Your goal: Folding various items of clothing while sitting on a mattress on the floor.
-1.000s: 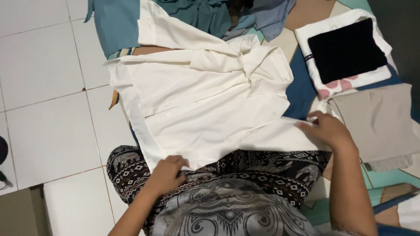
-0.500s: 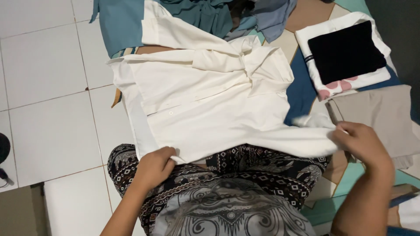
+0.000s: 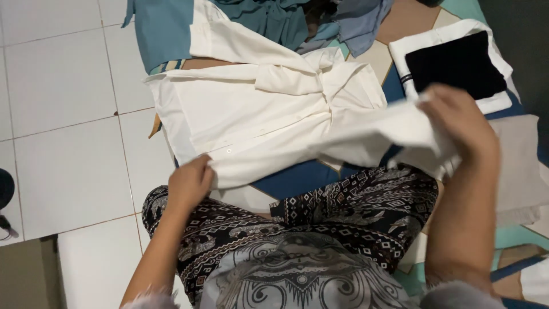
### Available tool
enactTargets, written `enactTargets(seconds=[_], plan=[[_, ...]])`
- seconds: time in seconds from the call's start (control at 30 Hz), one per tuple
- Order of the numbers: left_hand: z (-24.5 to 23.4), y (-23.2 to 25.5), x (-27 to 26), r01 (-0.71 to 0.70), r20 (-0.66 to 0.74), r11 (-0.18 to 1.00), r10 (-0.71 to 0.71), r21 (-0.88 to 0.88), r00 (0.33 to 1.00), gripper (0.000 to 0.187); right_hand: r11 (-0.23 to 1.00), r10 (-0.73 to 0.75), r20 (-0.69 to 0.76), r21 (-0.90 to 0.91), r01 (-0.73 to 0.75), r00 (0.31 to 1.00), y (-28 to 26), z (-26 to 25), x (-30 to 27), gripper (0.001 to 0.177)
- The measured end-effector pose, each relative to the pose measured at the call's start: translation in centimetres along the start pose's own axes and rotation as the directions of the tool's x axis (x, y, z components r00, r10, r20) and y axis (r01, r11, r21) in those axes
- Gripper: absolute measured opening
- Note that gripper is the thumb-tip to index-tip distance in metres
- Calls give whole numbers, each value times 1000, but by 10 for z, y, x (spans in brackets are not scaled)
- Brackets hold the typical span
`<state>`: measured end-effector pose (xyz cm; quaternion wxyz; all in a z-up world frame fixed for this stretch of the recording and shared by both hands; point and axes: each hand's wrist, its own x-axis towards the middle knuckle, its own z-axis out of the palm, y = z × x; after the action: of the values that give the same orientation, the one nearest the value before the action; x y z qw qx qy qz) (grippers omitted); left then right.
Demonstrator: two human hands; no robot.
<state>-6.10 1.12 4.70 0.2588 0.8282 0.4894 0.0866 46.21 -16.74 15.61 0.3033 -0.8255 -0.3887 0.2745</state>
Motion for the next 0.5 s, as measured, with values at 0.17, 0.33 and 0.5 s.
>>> enactTargets(seconds=[0.17, 0.33, 0.5], plan=[[28, -34, 44, 35, -202, 995, -15, 97, 979, 26, 916, -401, -114, -79, 394, 909, -20, 72, 102, 37], [26, -50, 28, 198, -248, 980, -189, 11, 950, 44, 819, -573, -169, -111, 562, 802, 19, 104, 83, 59], [42, -93, -8, 425, -251, 904, -424, -55, 870, 81, 980, -158, -109, -140, 142, 981, 117, 116, 57, 63]])
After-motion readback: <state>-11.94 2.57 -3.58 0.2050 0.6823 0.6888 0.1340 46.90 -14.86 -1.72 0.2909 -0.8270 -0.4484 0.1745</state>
